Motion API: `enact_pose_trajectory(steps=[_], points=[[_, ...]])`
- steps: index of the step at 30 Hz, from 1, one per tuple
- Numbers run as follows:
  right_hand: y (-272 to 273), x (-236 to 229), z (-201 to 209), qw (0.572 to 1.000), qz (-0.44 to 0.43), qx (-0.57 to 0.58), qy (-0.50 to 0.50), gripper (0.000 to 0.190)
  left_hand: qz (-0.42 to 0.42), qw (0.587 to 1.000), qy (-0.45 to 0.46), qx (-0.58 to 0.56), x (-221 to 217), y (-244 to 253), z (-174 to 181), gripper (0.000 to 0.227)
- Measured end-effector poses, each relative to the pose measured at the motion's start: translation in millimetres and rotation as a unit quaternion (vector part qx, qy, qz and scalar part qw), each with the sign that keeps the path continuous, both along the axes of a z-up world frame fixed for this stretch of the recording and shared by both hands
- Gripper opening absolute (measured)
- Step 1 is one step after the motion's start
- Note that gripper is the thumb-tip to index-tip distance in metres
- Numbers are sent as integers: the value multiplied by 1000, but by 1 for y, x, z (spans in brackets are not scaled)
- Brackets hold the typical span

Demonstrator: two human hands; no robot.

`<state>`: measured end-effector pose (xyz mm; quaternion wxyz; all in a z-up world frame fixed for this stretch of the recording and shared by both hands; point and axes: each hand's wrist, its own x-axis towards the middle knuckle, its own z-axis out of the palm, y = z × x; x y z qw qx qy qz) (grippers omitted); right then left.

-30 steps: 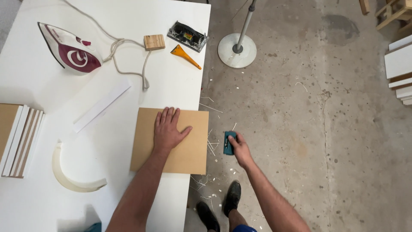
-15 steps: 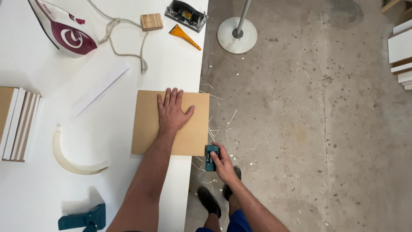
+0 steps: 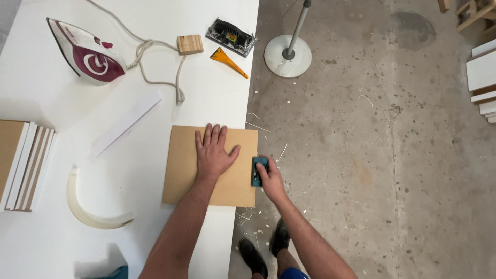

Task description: The person smooths the edges of a rectangular wooden board using a sanding block and a scraper. They then place a white strip on the board, iron it with a clothes iron, and secure it with a clamp. The person repeats the edge-smoothing process on the board.

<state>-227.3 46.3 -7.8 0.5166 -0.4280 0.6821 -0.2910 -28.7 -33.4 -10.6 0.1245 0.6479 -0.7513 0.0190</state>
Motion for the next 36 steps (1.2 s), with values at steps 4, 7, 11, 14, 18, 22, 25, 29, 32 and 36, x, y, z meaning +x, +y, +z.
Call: enact_pose_trajectory(steps=[4,7,11,14,18,22,25,29,32,36], points=[[-93,-12,-33,999,-8,-24,31,54,-4,1000,-2,-18,-1,0,0,78],[-179,-21,-52,995,-24,-91,15,55,-4,1000,-5,-10,0,0,-1,79],[-251,-5,-17,982,-19,-178,61,51,3,999,-18,-33,-1,-2,0,79],[-273,42,-9,959,163,-211,100,53,4,999,-8,-49,-1,-1,-4,81],[-286,78,22,881,370,-217,200,54,5,999,2,-41,-2,-3,-4,81],[-363,88,-15,894,191,-341,218,29,6,1000,0,-24,-4,-3,2,81],[-421,63,22,831,134,-412,349,51,5,1000,-6,-9,-3,-3,4,81],[-503,46,-26,840,278,-268,382,68,6,1000,4,0,-3,-6,6,79],[-491,26,-13,844,230,-296,384,37,1,1000,-11,19,-1,-4,6,82],[-365,-20,41,931,33,-340,130,28,-18,997,-22,-68,-1,-7,1,76]])
